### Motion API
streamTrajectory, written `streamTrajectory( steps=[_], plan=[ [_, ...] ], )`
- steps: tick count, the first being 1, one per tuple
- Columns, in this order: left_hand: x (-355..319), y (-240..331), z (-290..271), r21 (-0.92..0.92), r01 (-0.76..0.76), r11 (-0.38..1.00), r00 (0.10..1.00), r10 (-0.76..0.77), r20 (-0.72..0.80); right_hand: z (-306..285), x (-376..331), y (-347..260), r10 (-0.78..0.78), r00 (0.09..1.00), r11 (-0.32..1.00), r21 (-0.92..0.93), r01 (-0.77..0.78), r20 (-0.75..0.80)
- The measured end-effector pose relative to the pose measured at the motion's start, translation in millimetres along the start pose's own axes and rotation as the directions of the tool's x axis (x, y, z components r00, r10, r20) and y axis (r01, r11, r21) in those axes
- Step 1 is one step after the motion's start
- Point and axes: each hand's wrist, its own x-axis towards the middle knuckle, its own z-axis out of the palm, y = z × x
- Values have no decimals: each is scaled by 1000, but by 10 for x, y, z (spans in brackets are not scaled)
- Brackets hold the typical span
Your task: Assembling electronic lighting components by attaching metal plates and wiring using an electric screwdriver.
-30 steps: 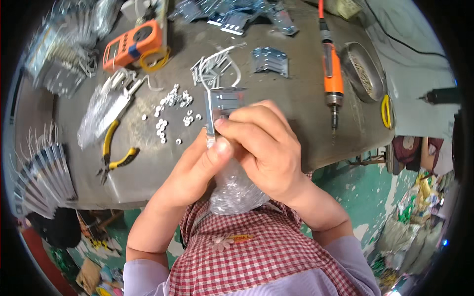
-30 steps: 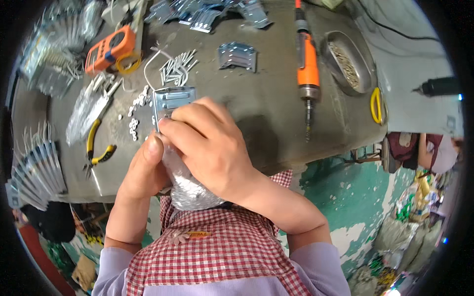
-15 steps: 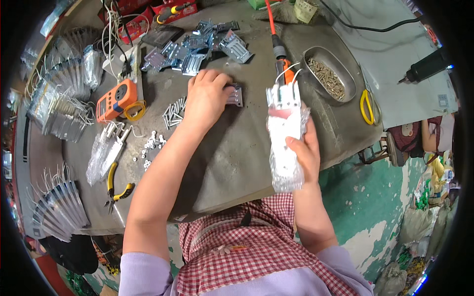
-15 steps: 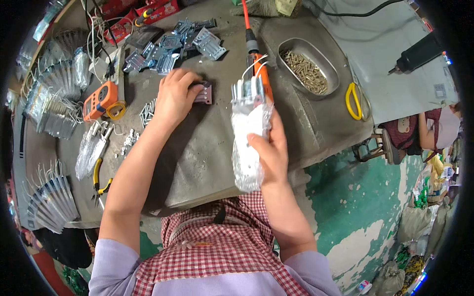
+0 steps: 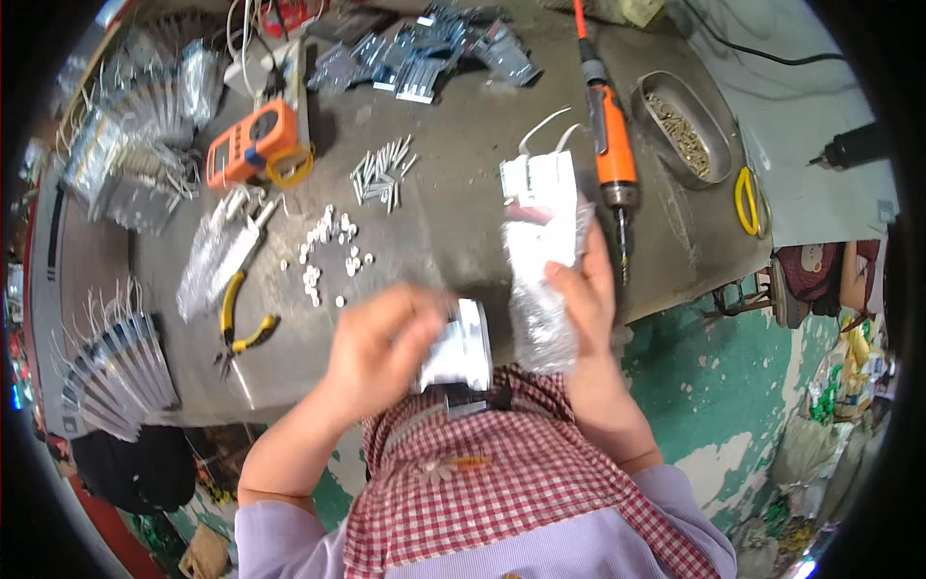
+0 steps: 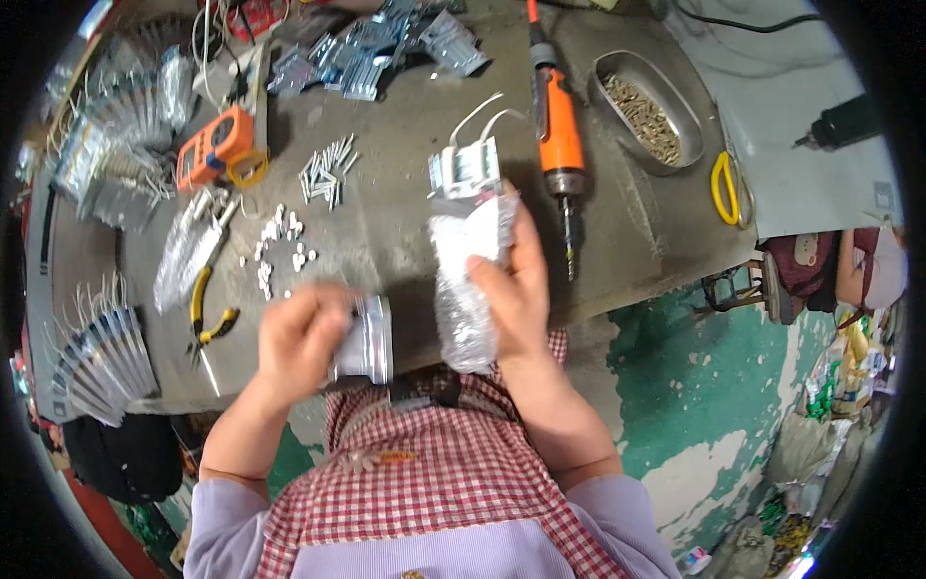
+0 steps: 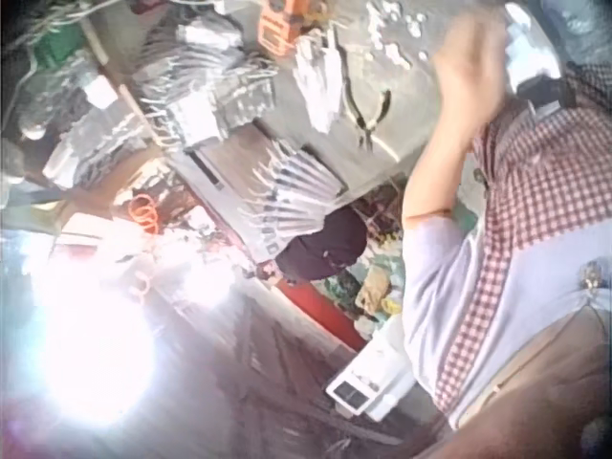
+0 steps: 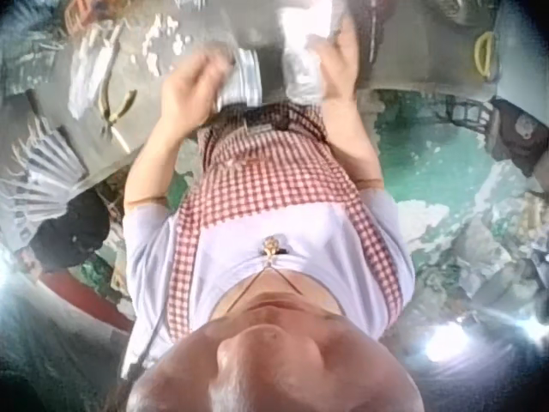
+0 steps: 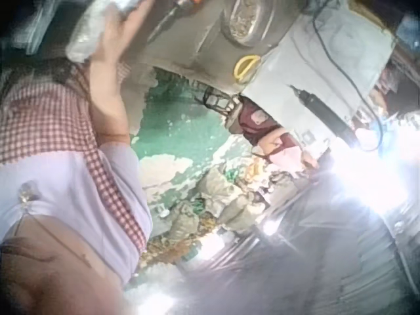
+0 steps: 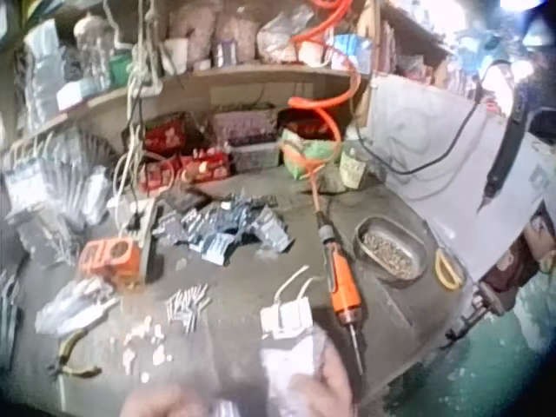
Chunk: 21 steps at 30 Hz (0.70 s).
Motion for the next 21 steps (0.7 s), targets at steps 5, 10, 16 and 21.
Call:
streamTrajectory(
  steps=[5,10,16,21],
  plan=[
    [-596,-138,70,-374,342,862,918,-221,329,-45,-222,-132,52,999,999,11,-52,2],
    [-797,-273,261,-139,6,990,912,51,406,-101,-314,-135,22,1000,998,-57,-21,11],
    [-1018,-585,601,137,471,872,774,-483,410,-58,-607,-211,21,1000,998,-58,-22,-21],
    [-772,-1134,960,361,71,930,976,-140,168,1,-715,-250,15,1000,999,-39,-16,-15]
  ],
)
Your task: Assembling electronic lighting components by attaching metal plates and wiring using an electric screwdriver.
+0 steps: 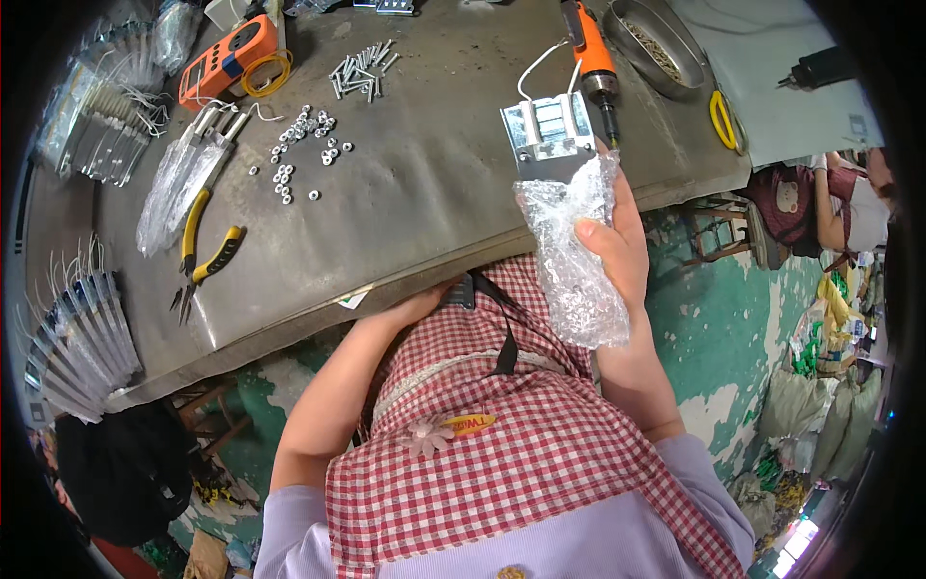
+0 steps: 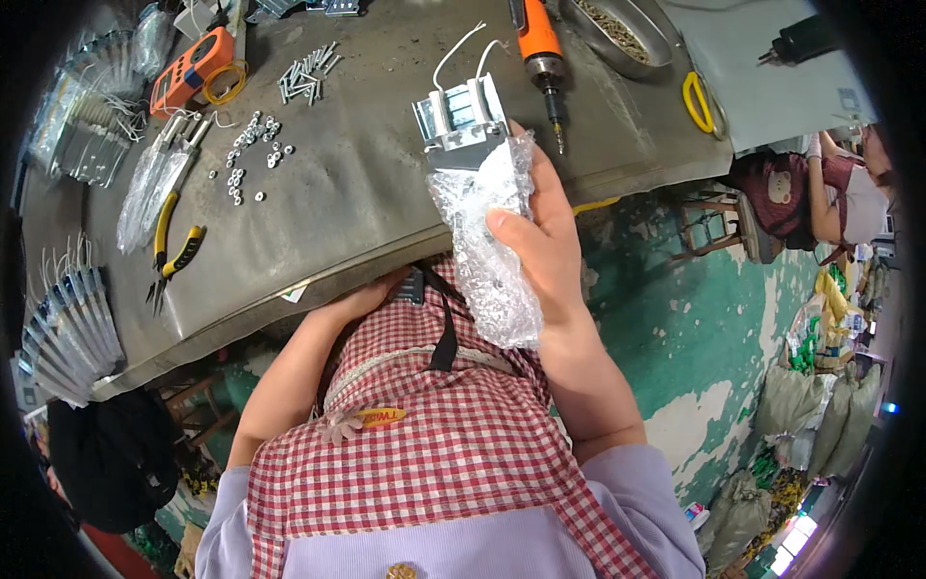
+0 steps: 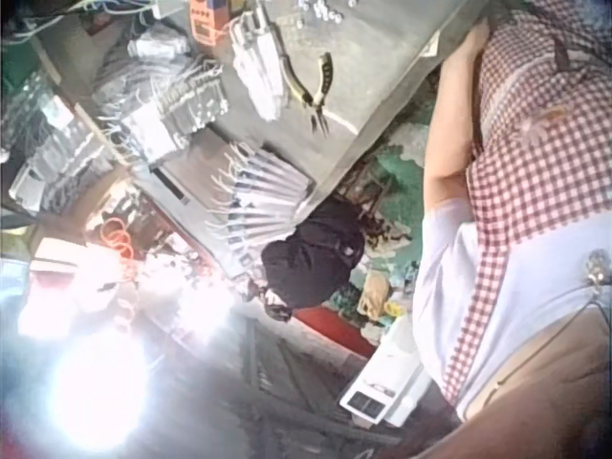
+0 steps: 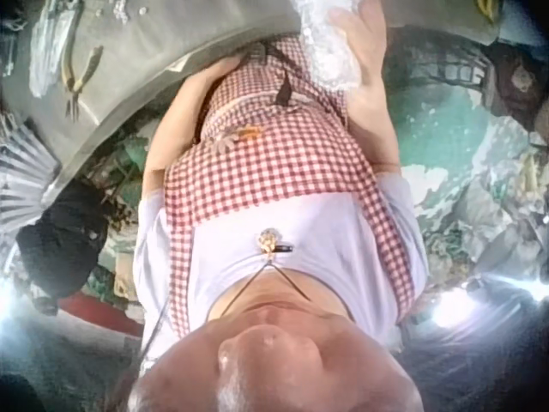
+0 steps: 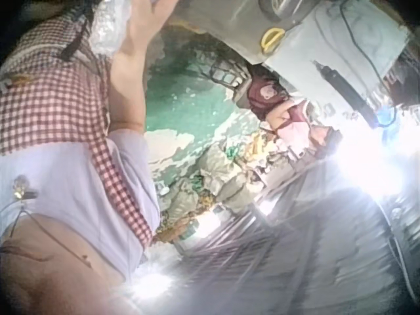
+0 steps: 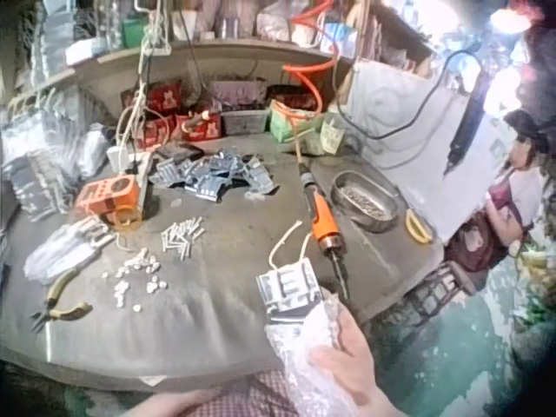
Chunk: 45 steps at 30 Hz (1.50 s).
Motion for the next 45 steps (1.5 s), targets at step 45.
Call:
streamTrajectory(
  steps=[45],
  plan=[
    [695,506,-1397,135,-341,930,718,350,-602,487,264,-71,516,785,807,112,-580,342]
  ],
)
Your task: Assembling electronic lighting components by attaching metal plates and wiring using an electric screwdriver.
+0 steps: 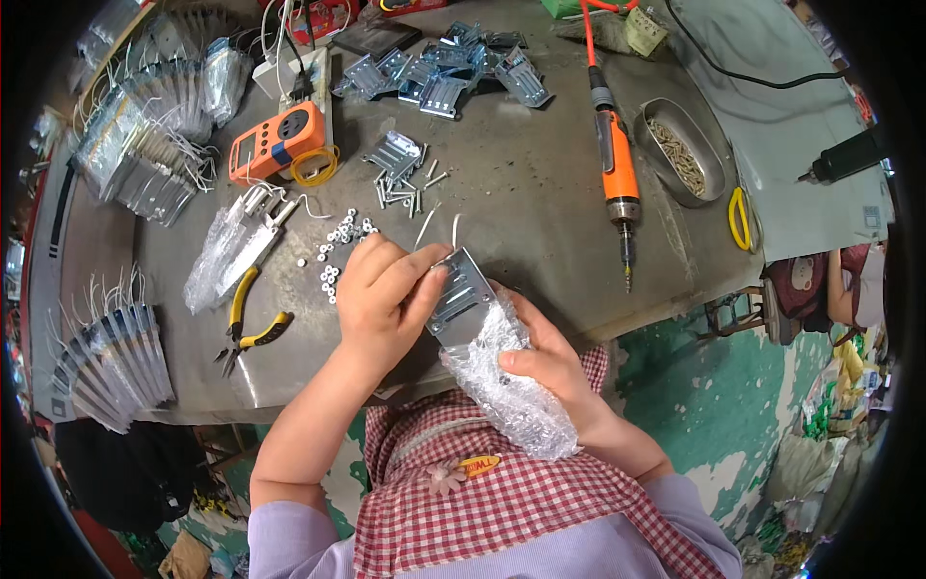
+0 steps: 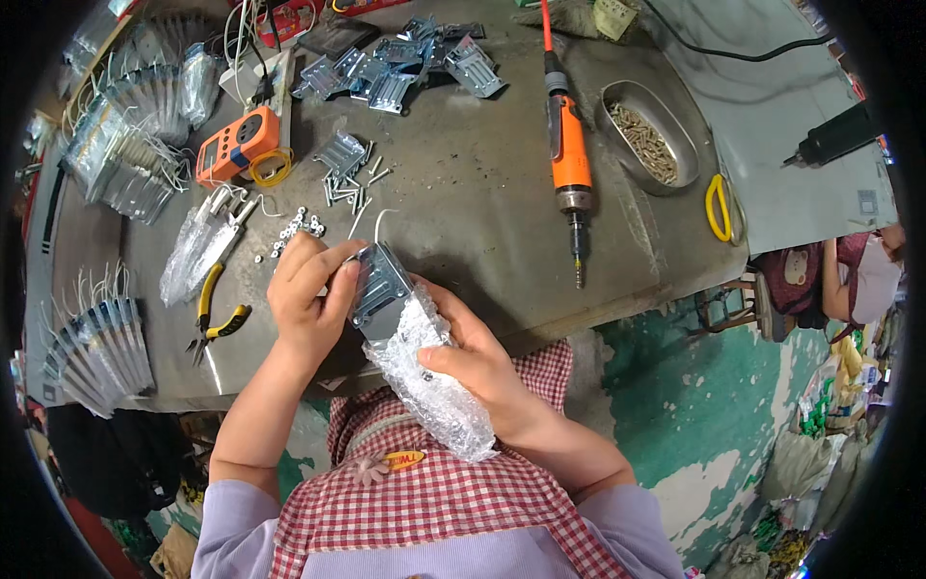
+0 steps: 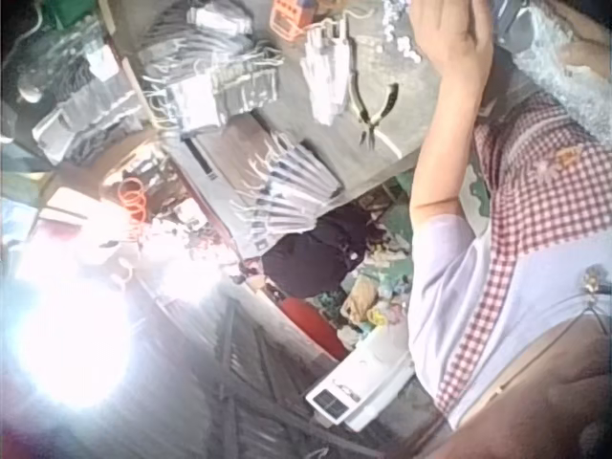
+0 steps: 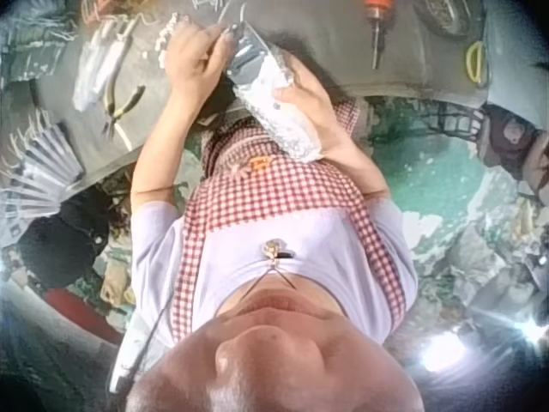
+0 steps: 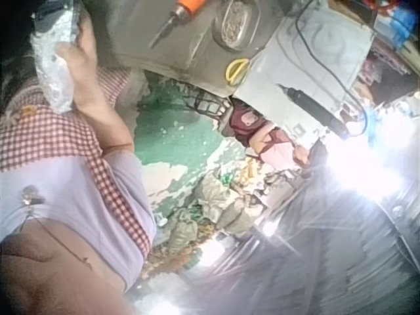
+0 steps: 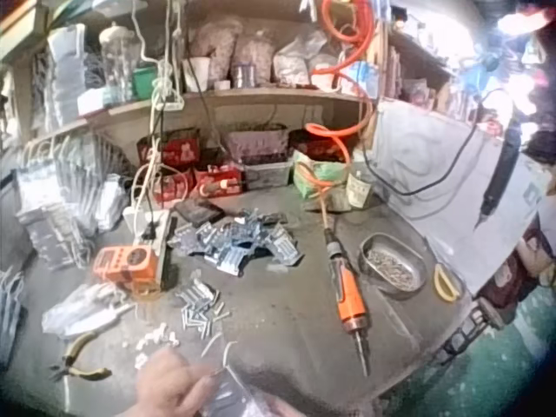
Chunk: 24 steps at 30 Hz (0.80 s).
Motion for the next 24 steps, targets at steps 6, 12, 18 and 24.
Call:
streamTrajectory(
  steps=[6,12,18,24],
  plan=[
    [-22,-56,-27,124,-86,989,995,91,-36,-11,-1,93,-119,992,987,-108,121,30],
    [-302,397,-47,-162,524,836,827,-454,331,106,-28,393,-433,900,455,-847,275,60],
    [-587,300,15,-339,762,552,647,-643,409,-215,11,-76,-214,914,-43,-938,344,345],
    [-575,293,12,-441,784,437,616,-637,463,-1079,508,-993,-754,657,-330,-864,-379,0]
  ],
)
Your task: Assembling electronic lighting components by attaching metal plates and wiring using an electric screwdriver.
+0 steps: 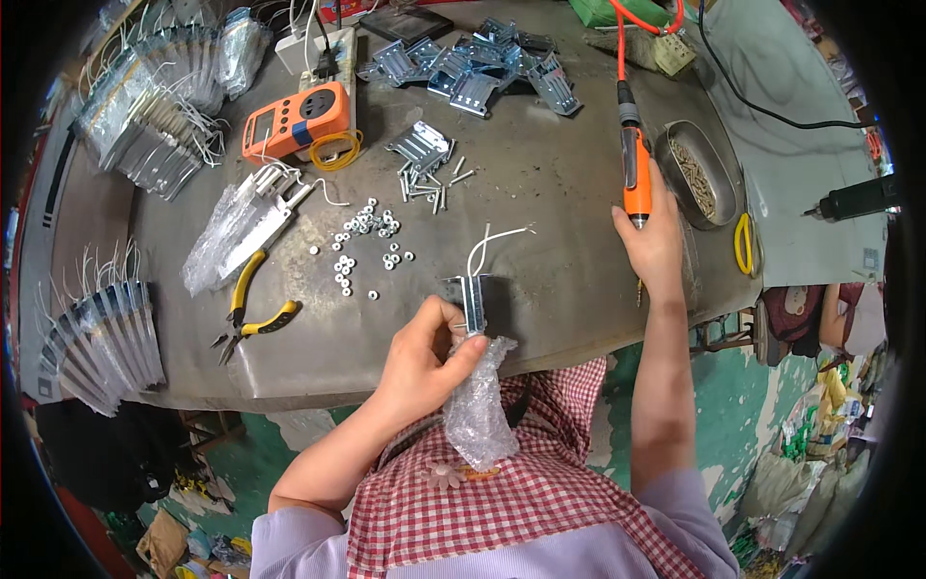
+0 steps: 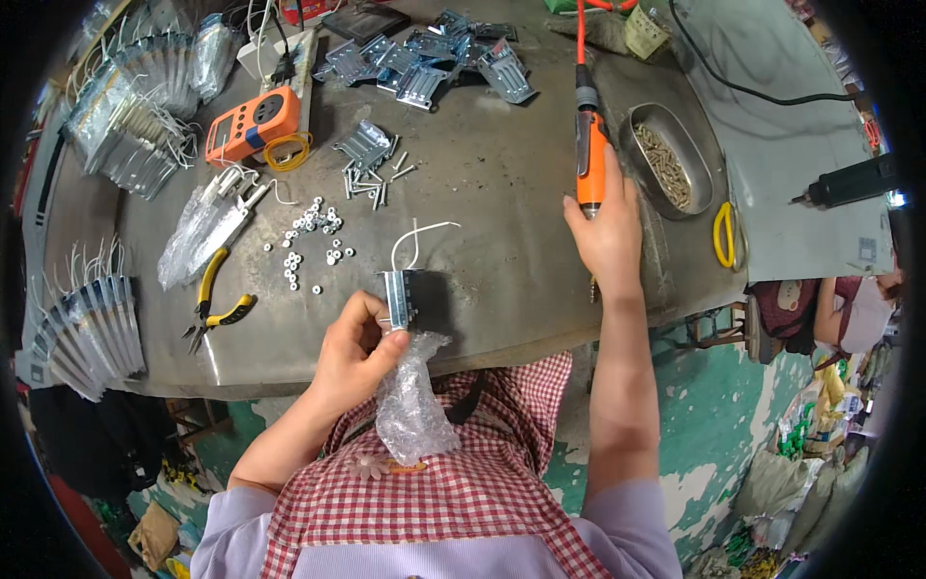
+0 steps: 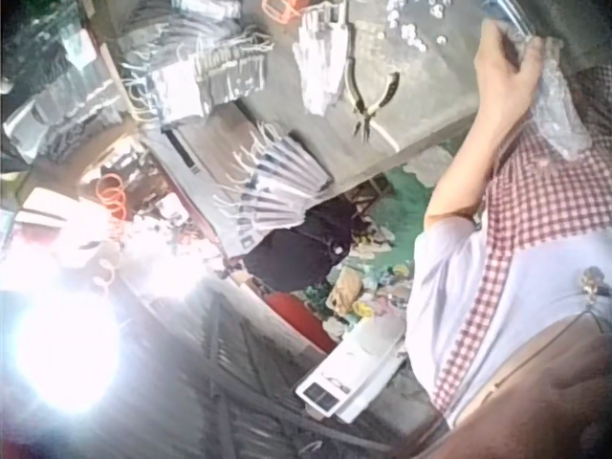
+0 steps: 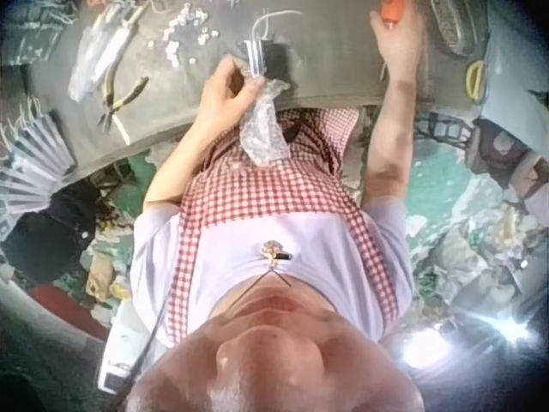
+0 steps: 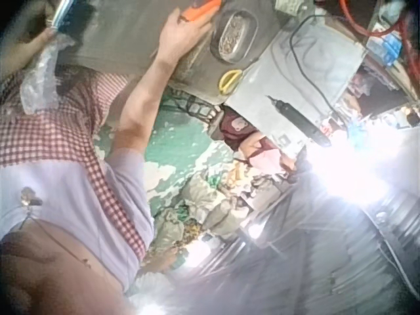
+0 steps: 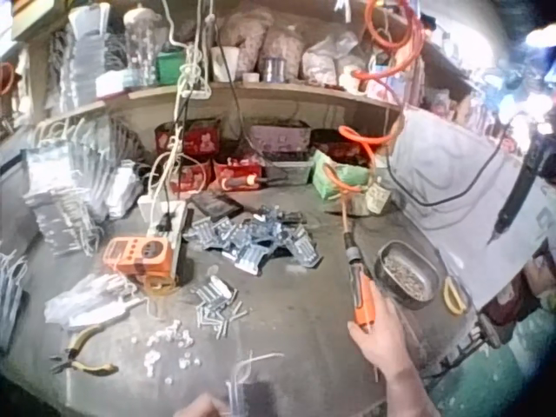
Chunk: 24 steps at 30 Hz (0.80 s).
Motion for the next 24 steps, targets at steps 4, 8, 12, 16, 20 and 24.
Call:
streamTrajectory(
  steps=[4,8,12,16,20,24],
  plan=[
    [-40,23,6,81,-31,996,996,24,88,131,-163,20,129,989,705,696,-138,66],
    [-94,-16,-10,46,18,999,988,-25,151,-162,-569,-404,182,857,-464,811,-357,481],
    [-85,-72,27,-49,25,998,995,-20,97,-67,-653,-146,-431,778,-318,730,-605,457],
    [-68,-43,4,-126,26,992,994,-12,112,5,-833,-281,-175,921,-597,706,-381,349],
    [-54,-38,-3,-156,53,986,990,-32,134,-45,-870,-353,-13,924,-823,521,-227,382],
    [-50,-7,3,-148,86,985,986,-62,158,-33,-927,-392,55,919,-776,596,-206,390]
  ],
)
